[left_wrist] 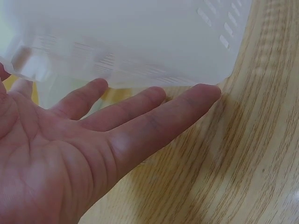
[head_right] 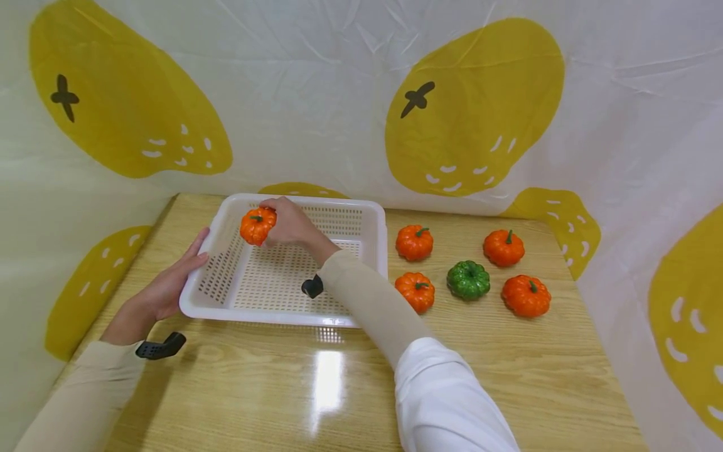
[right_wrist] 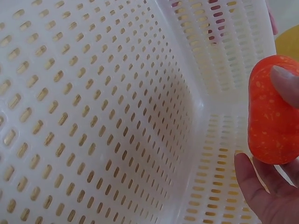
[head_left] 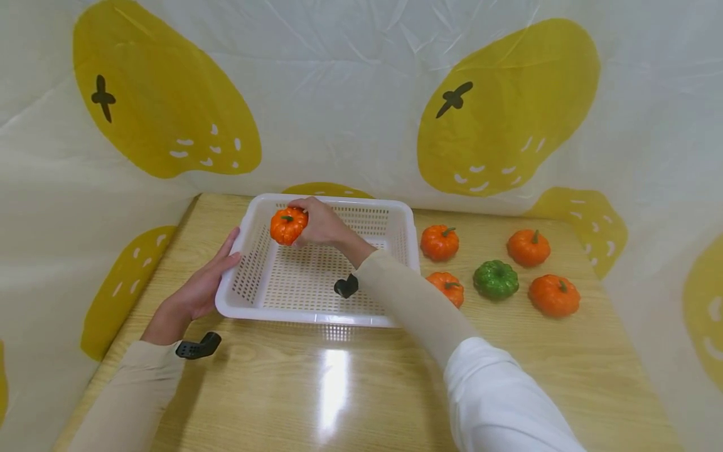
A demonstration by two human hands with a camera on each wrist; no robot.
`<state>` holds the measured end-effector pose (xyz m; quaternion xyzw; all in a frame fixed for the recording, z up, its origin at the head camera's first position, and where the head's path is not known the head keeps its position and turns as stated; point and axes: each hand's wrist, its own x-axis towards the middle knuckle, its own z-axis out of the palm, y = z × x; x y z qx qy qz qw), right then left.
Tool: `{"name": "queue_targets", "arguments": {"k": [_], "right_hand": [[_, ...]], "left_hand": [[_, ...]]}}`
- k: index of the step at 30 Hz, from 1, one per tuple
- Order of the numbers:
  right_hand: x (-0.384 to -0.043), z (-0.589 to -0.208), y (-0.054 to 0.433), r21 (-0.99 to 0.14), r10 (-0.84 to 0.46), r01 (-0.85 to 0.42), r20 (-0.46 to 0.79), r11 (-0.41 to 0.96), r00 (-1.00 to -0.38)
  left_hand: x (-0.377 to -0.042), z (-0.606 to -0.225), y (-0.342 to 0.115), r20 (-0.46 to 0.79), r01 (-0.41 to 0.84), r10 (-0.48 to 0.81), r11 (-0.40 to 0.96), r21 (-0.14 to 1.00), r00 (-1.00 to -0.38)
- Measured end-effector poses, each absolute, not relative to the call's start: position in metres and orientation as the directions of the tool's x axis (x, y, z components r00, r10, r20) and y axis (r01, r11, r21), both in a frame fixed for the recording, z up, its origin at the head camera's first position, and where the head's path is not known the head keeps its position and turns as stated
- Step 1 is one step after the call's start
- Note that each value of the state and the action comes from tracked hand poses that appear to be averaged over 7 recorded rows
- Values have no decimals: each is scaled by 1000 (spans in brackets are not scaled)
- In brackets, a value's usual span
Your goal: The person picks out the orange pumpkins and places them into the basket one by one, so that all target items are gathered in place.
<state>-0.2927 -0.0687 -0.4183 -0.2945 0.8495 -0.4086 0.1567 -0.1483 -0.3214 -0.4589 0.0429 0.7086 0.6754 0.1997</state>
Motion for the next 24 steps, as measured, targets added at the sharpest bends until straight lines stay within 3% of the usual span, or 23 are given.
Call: {"name": "queue_targets", "arguments": {"k": [24], "right_hand": [[-295,-427,-74,-764,-638,-397,-24,508,-770]], "left_hand": [[-151,-463,-325,-220,-203,348,83,976,-911]]}}
